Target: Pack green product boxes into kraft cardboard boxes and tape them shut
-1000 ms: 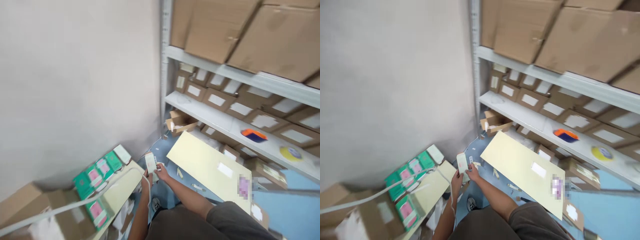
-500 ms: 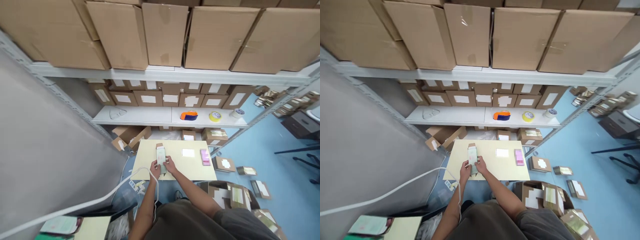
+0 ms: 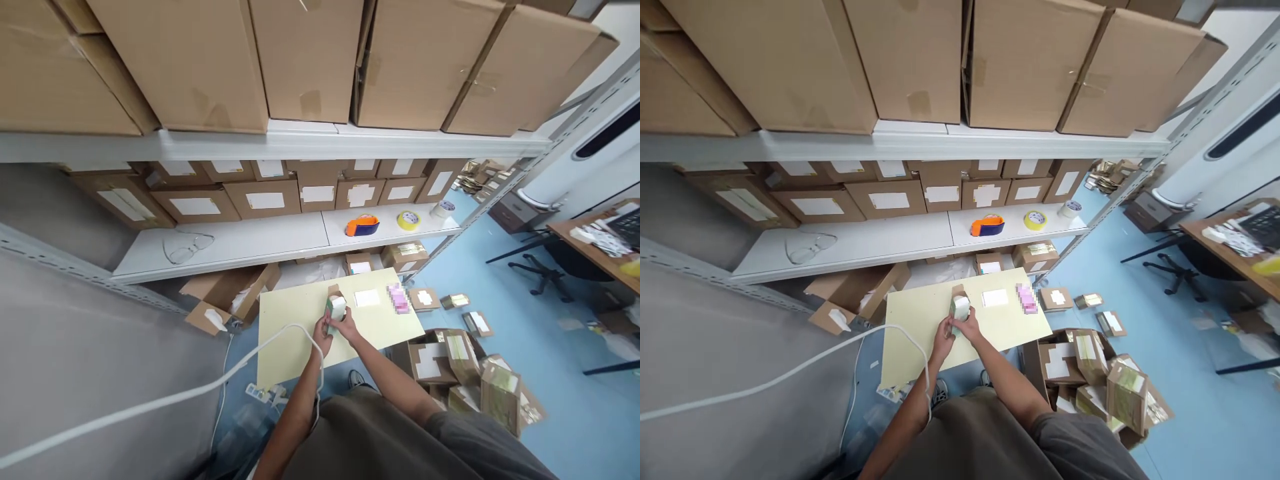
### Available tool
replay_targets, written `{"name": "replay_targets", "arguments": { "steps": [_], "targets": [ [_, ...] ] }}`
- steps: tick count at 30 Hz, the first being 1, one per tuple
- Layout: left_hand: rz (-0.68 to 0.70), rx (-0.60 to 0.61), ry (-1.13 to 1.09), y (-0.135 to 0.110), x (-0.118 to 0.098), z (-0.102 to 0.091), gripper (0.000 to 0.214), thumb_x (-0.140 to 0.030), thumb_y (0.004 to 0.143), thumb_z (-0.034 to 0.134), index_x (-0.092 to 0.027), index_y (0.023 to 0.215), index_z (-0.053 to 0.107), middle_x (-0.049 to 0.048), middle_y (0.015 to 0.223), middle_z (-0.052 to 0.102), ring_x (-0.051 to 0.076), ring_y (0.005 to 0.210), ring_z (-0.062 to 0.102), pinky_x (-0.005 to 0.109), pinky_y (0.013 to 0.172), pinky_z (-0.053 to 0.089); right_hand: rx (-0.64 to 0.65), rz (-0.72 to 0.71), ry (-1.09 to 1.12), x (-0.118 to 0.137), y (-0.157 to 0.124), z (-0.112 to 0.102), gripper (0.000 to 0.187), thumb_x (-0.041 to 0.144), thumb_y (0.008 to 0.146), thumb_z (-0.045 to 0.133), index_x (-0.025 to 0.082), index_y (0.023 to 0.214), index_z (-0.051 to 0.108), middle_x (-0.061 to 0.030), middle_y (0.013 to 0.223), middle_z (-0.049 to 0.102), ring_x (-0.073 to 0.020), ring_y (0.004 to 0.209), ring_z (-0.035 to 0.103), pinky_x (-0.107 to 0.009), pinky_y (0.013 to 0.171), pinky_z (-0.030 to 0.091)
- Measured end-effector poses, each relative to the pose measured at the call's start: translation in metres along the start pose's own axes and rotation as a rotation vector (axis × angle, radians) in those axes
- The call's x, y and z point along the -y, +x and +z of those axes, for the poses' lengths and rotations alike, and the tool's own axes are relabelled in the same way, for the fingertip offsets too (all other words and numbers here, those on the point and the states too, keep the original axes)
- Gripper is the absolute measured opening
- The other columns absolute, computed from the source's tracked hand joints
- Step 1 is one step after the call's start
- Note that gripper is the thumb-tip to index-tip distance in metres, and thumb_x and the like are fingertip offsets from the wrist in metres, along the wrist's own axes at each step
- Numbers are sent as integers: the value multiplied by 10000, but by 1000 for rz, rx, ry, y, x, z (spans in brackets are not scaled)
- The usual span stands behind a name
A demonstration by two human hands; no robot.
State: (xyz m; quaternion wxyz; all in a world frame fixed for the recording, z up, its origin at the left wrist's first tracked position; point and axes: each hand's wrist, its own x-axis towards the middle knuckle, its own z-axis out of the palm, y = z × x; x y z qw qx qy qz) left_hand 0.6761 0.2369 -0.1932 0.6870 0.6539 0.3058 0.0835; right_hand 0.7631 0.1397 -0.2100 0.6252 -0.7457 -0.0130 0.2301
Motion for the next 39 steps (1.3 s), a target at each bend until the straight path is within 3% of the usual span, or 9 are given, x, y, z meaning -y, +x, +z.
{"name": "replay_targets", "arguments": {
  "steps": [4, 10, 17, 23, 26, 29, 32, 36, 39],
  "targets": [
    [-22, 89, 19, 2, 3, -6, 724, -16, 654, 632, -259, 1332, 702, 108, 1501, 704, 283, 1492, 596, 454, 1228, 497, -99, 66, 29, -3, 5, 5, 774, 372, 536, 936, 273, 1178, 514, -1, 1061, 737, -269, 1027, 718, -406, 955, 597],
    [-16, 92, 131, 2, 7, -30, 464, -24, 713, 669, -212, 1133, 728, 136, 1304, 779, 320, 1266, 729, 440, 1009, 609, -100, 12, 45, -7, 6, -1, 708, 365, 561, 927, 256, 1160, 564, 5, 980, 714, -264, 952, 687, -412, 888, 586],
    [256, 85, 309, 18, -24, -25, 308, -104, 882, 572, -214, 1111, 745, 96, 1151, 783, 239, 1040, 770, 415, 984, 628, -45, -41, -85, -12, 0, -2, 702, 445, 617, 927, 246, 1196, 582, -22, 1015, 728, -273, 957, 683, -439, 907, 587],
    [451, 224, 653, 39, -53, -21, 517, -101, 902, 584, -240, 1370, 753, 107, 1529, 684, 320, 1510, 542, 528, 1293, 432, 132, -164, -227, -10, 4, -18, 778, 425, 671, 910, 232, 1355, 592, -83, 1250, 737, -306, 1124, 685, -486, 1028, 564],
    [391, 365, 784, 48, -50, -25, 639, -170, 865, 688, -217, 1502, 683, 126, 1650, 589, 384, 1622, 403, 597, 1339, 342, 239, -197, -300, -8, 6, -33, 836, 318, 641, 917, 227, 1409, 601, -105, 1341, 723, -316, 1205, 685, -493, 1080, 543],
    [322, 526, 742, 51, -37, -27, 750, -298, 903, 731, -220, 1628, 554, 151, 1744, 469, 369, 1647, 385, 562, 1344, 337, 243, -121, -444, -6, 6, -48, 897, 223, 615, 910, 225, 1456, 599, -118, 1335, 735, -341, 1241, 683, -521, 1094, 535],
    [271, 556, 628, 51, -26, -26, 850, -395, 932, 753, -219, 1701, 435, 169, 1790, 387, 350, 1685, 316, 514, 1348, 326, 220, -68, -500, 3, 4, -59, 959, 160, 622, 871, 234, 1531, 574, -149, 1429, 695, -344, 1284, 666, -514, 1080, 547],
    [240, 548, 476, 54, -20, -22, 936, -447, 889, 820, -228, 1705, 417, 160, 1719, 504, 347, 1612, 452, 499, 1325, 369, 202, -206, -378, 25, 0, -65, 755, 190, 761, 745, 319, 1497, 637, -98, 1537, 637, -282, 1317, 651, -458, 1069, 568],
    [229, 574, 427, 56, -22, -20, 965, -428, 819, 879, -246, 1674, 468, 147, 1660, 578, 339, 1504, 579, 502, 1287, 429, 217, -281, -522, 43, 1, -63, 441, 192, 813, 738, 272, 1245, 781, -96, 1372, 722, -285, 1260, 672, -439, 1082, 545]
  ]
}}
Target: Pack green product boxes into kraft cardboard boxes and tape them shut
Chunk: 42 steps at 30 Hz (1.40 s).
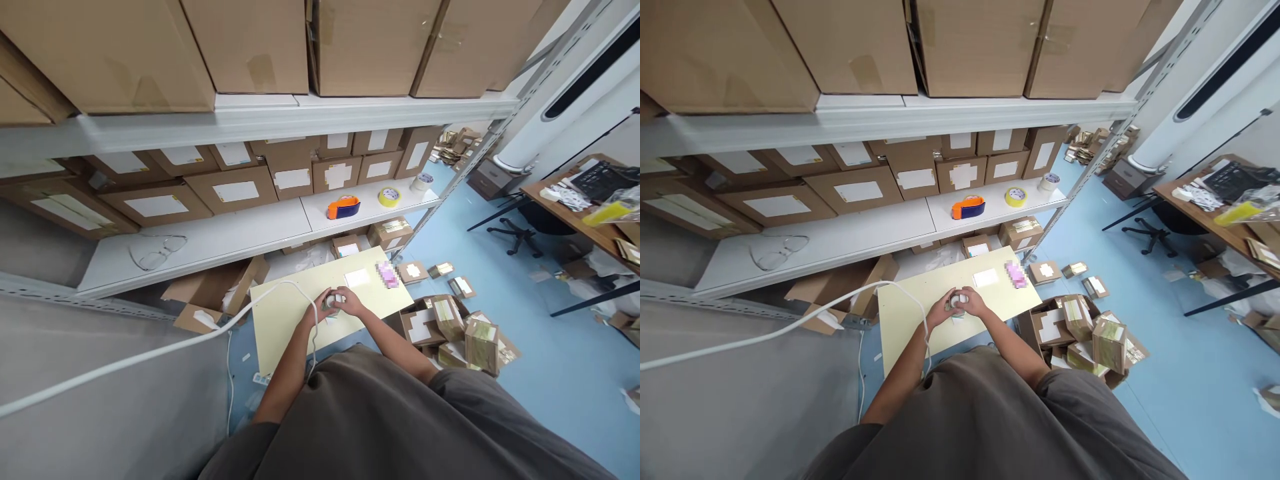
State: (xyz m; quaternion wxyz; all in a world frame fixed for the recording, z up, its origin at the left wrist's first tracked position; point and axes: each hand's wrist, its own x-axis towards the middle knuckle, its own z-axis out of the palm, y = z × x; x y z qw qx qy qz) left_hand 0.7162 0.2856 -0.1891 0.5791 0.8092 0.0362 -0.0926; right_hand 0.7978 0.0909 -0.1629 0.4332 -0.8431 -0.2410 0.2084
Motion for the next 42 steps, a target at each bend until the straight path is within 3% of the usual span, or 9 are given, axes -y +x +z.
{"name": "replay_targets", "arguments": {
  "steps": [3, 9, 15, 18, 21, 29, 32, 35, 42],
  "targets": [
    [-7, -14, 12, 0, -3, 2, 964, -389, 763, 920, -256, 1634, 527, 139, 1624, 617, 339, 1435, 634, 500, 1260, 459, 31, 33, -228, 9, 2, -5, 242, 172, 819, 762, 223, 1053, 794, -103, 1210, 754, -274, 1123, 701, -376, 1014, 535],
    [-69, -129, 63, -6, -5, 10, 958, -336, 764, 918, -278, 1635, 524, 122, 1581, 653, 350, 1406, 649, 524, 1217, 492, -27, 90, -381, 7, -9, -10, 334, 89, 836, 642, 229, 1124, 738, -50, 1082, 778, -230, 981, 709, -304, 894, 519],
    [-28, -93, 51, -11, -8, 9, 914, -257, 785, 878, -297, 1626, 524, 96, 1610, 629, 323, 1426, 635, 478, 1232, 488, 76, 183, -453, 13, 4, -5, 508, 275, 815, 821, 254, 1317, 744, -102, 1382, 741, -311, 1377, 627, -367, 1027, 545],
    [-10, -78, 62, -13, -10, 12, 934, -172, 778, 839, -303, 1638, 498, 98, 1615, 621, 312, 1433, 624, 480, 1238, 487, 115, 297, -452, 20, 15, 1, 603, 378, 711, 939, 258, 1280, 777, -125, 1453, 704, -358, 1368, 641, -409, 1034, 568],
    [10, -79, 74, -14, -11, 18, 947, -85, 751, 784, -261, 1633, 487, 129, 1624, 599, 338, 1430, 621, 526, 1238, 486, 102, 372, -438, 25, 21, 9, 621, 362, 632, 988, 232, 1211, 804, -176, 1563, 621, -403, 1286, 693, -471, 1024, 588],
    [23, -160, 13, -15, -9, 18, 789, -70, 791, 716, -312, 1524, 550, 93, 1594, 625, 375, 1461, 592, 516, 1231, 470, -62, 276, -390, 39, 13, 17, 560, 352, 603, 956, 226, 1115, 768, -170, 1591, 603, -392, 1323, 676, -433, 998, 599],
    [-17, -151, 26, -12, -11, 17, 745, -144, 812, 766, -316, 1501, 541, 93, 1556, 660, 381, 1456, 598, 506, 1213, 473, -126, 306, -333, 55, 6, -1, 575, 386, 647, 927, 217, 1154, 715, -170, 1371, 735, -359, 1185, 735, -410, 902, 597],
    [-62, -147, 89, -8, -15, 17, 736, -250, 833, 810, -271, 1512, 524, 149, 1534, 671, 417, 1439, 611, 537, 1197, 475, -174, 308, -265, 80, 3, -35, 556, 375, 696, 890, 213, 1184, 680, -100, 1047, 798, -321, 970, 759, -387, 813, 573],
    [-108, -167, 138, -5, -19, 23, 949, -342, 760, 853, -288, 1619, 454, 183, 1534, 661, 469, 1477, 582, 577, 1203, 463, -330, -97, -20, 145, 10, -119, 515, 344, 772, 802, 253, 1275, 742, -41, 1123, 805, -275, 1022, 744, -403, 948, 591]
  ]
}}
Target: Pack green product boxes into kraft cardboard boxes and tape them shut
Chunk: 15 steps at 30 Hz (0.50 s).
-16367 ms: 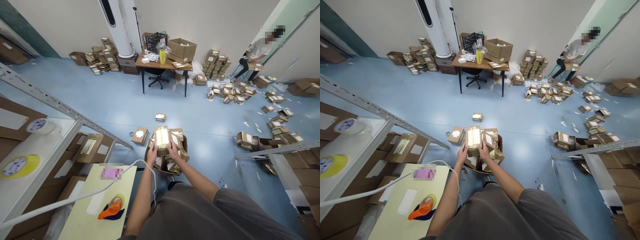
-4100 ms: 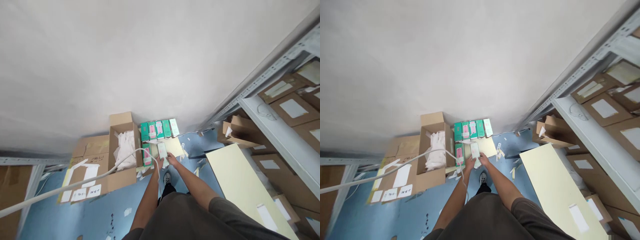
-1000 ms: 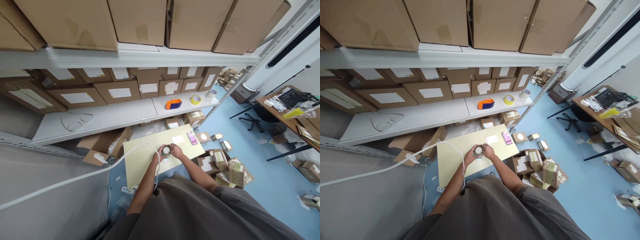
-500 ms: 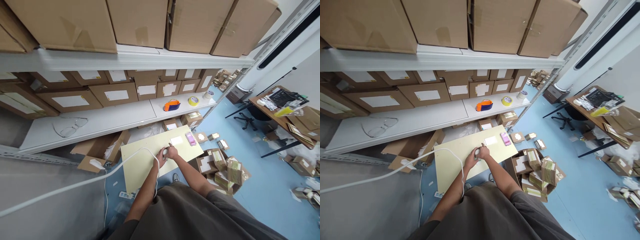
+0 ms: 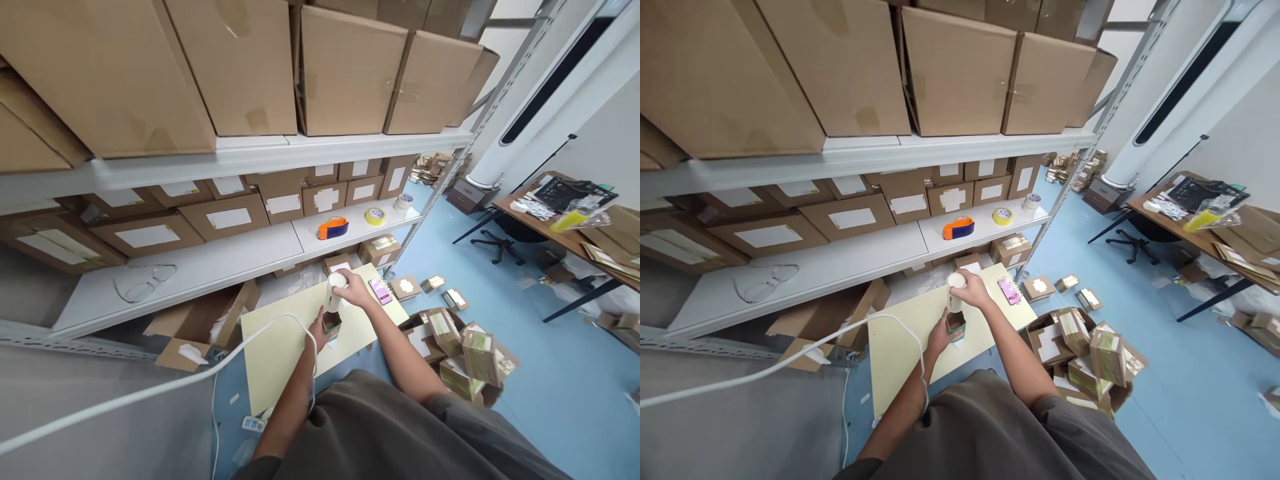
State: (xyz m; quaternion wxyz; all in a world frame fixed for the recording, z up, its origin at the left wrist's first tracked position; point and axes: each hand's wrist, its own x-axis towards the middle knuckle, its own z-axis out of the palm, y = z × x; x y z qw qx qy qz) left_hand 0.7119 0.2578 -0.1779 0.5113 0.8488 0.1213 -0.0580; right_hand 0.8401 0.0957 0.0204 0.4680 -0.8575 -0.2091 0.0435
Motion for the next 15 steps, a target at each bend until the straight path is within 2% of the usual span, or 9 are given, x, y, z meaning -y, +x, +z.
{"name": "replay_targets", "arguments": {
  "steps": [4, 8, 12, 15],
  "targets": [
    [4, -9, 56, -3, -6, -1, 1043, -410, 776, 826, -274, 1698, 356, 198, 1664, 540, 489, 1556, 496, 592, 1229, 462, -20, -79, 135, 22, 19, -21, 514, 352, 802, 790, 255, 1307, 780, -48, 1249, 800, -267, 1086, 734, -408, 1015, 590],
    [36, 16, 160, -8, -20, -11, 1114, -331, 760, 814, -300, 1738, 281, 186, 1764, 420, 433, 1657, 350, 538, 1324, 376, -10, -125, 205, 32, 36, -30, 509, 382, 830, 790, 253, 1323, 792, -54, 1288, 795, -267, 1095, 732, -415, 1030, 596],
    [3, -31, 226, -14, -37, -29, 1188, -332, 716, 874, -301, 1736, 267, 187, 1789, 377, 421, 1690, 271, 537, 1346, 347, 37, -166, 240, 37, 51, -35, 531, 420, 846, 800, 261, 1352, 781, -50, 1193, 804, -251, 971, 727, -438, 978, 623],
    [7, -150, 114, -17, -61, -49, 1210, -408, 731, 891, -294, 1743, 237, 190, 1805, 335, 446, 1667, 321, 590, 1313, 389, 79, -175, 232, 43, 57, -39, 546, 427, 847, 810, 252, 1363, 774, -38, 1075, 796, -220, 839, 690, -434, 915, 629]
  ]
}}
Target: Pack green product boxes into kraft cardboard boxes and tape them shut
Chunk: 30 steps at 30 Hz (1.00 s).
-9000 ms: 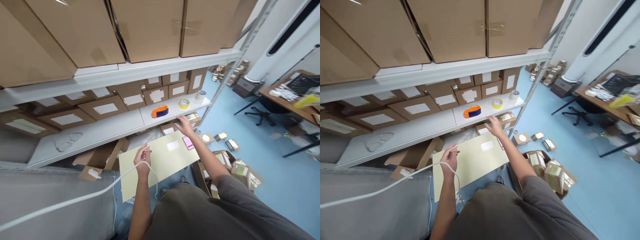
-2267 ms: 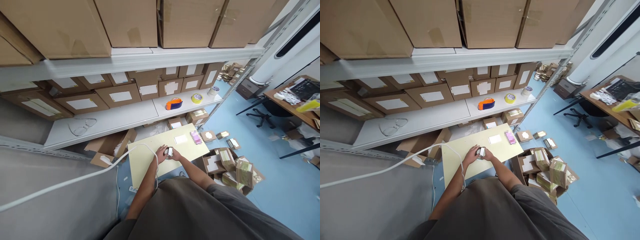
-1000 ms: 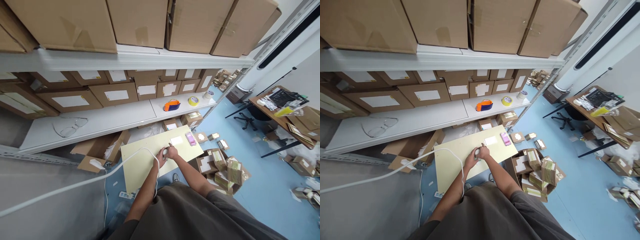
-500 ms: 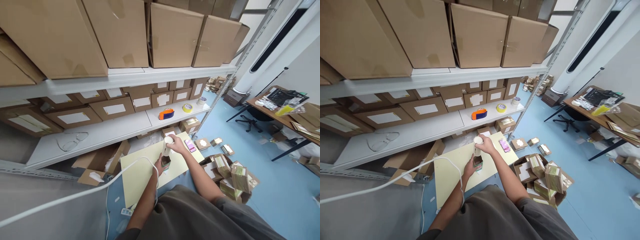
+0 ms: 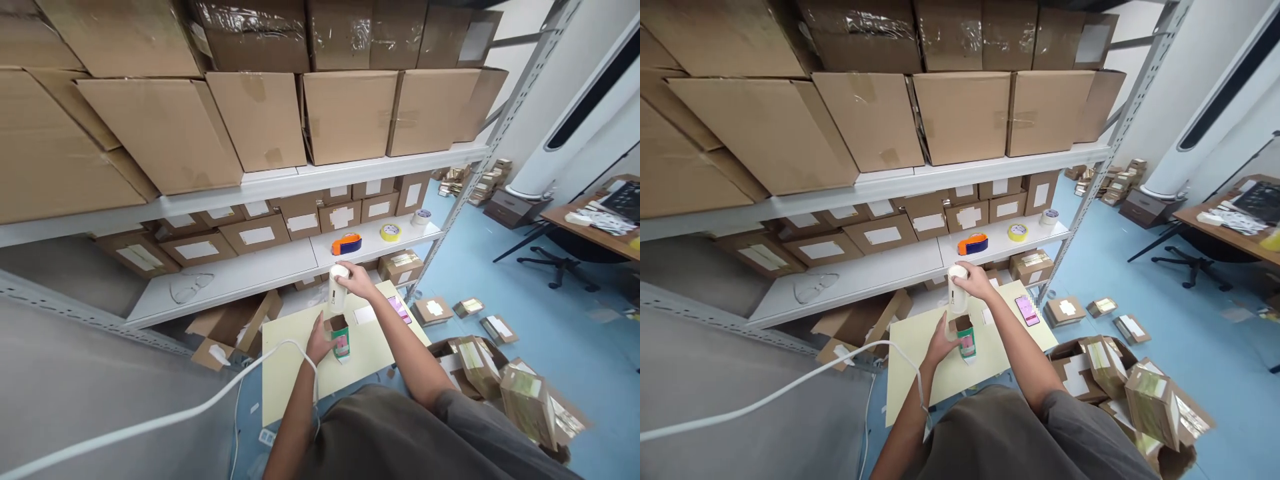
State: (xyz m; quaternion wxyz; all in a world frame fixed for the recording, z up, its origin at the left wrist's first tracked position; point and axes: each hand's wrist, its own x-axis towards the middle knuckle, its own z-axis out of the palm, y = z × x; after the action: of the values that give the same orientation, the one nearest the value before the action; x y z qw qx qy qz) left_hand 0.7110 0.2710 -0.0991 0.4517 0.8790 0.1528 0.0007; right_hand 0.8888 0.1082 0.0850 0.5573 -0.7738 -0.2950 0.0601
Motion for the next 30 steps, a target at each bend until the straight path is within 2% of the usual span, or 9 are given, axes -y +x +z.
{"name": "replay_targets", "arguments": {
  "steps": [4, 6, 9, 12, 15, 17, 21, 25, 30],
  "targets": [
    [121, -251, -235, 10, -58, -32, 987, -502, 876, 795, -287, 1714, 321, 175, 1747, 424, 392, 1535, 528, 545, 1212, 502, 46, -47, -19, 8, 4, 1, 587, 441, 846, 835, 263, 1400, 751, -9, 990, 769, -187, 795, 658, -378, 897, 598],
    [231, -294, -255, 20, -91, -46, 1000, -481, 822, 868, -284, 1681, 395, 164, 1697, 493, 375, 1513, 546, 507, 1200, 513, 81, -68, -9, 10, 7, 3, 624, 466, 846, 851, 269, 1426, 733, 9, 935, 744, -179, 778, 648, -358, 883, 586],
    [214, -362, -271, 36, -123, -64, 945, -475, 747, 942, -246, 1572, 542, 155, 1473, 688, 342, 1301, 696, 501, 1117, 574, 111, -44, 87, 6, 12, 5, 687, 533, 856, 854, 254, 1465, 700, 12, 906, 722, -191, 815, 666, -361, 893, 589],
    [196, -340, -400, 48, -131, -82, 878, -488, 720, 964, -217, 1481, 621, 149, 1349, 758, 311, 1175, 757, 496, 1062, 615, 171, 28, 318, -4, 10, 1, 797, 560, 884, 827, 265, 1583, 583, -28, 1067, 753, -214, 1000, 709, -382, 975, 591],
    [195, -257, -592, 55, -130, -99, 972, -532, 749, 938, -190, 1564, 533, 172, 1345, 767, 312, 1152, 779, 486, 1015, 644, 349, 114, 492, -16, -5, 2, 912, 497, 829, 893, 306, 1633, 507, -70, 1240, 757, -248, 1180, 702, -425, 1044, 580],
    [208, -188, -652, 58, -134, -108, 975, -585, 801, 882, -187, 1600, 490, 163, 1317, 780, 314, 1135, 785, 476, 985, 656, 458, 147, 587, -22, -19, 11, 989, 460, 797, 925, 313, 1659, 463, -78, 1243, 772, -267, 1187, 716, -454, 1050, 583],
    [278, -153, -641, 64, -156, -119, 869, -604, 876, 813, -224, 1598, 515, 142, 1430, 724, 320, 1279, 722, 453, 1042, 635, 352, 144, 687, -24, -32, 29, 1177, 479, 754, 959, 316, 1728, 320, -50, 1112, 781, -268, 1044, 760, -451, 962, 621],
    [275, -232, -586, 72, -177, -128, 1070, -476, 789, 950, -266, 1684, 403, 143, 1516, 661, 305, 1341, 676, 453, 1110, 603, 121, 111, 509, -17, -31, 30, 1398, 411, 633, 1041, 324, 1768, 230, -20, 1067, 735, -255, 1003, 745, -440, 960, 627],
    [279, -138, -682, 79, -186, -134, 1079, -475, 875, 876, -270, 1749, 280, 135, 1428, 705, 298, 1278, 711, 475, 1078, 624, 243, 107, 602, -3, -36, 23, 1282, 442, 775, 948, 335, 1786, 166, -94, 1333, 720, -300, 1219, 713, -482, 1082, 591]
  ]
}}
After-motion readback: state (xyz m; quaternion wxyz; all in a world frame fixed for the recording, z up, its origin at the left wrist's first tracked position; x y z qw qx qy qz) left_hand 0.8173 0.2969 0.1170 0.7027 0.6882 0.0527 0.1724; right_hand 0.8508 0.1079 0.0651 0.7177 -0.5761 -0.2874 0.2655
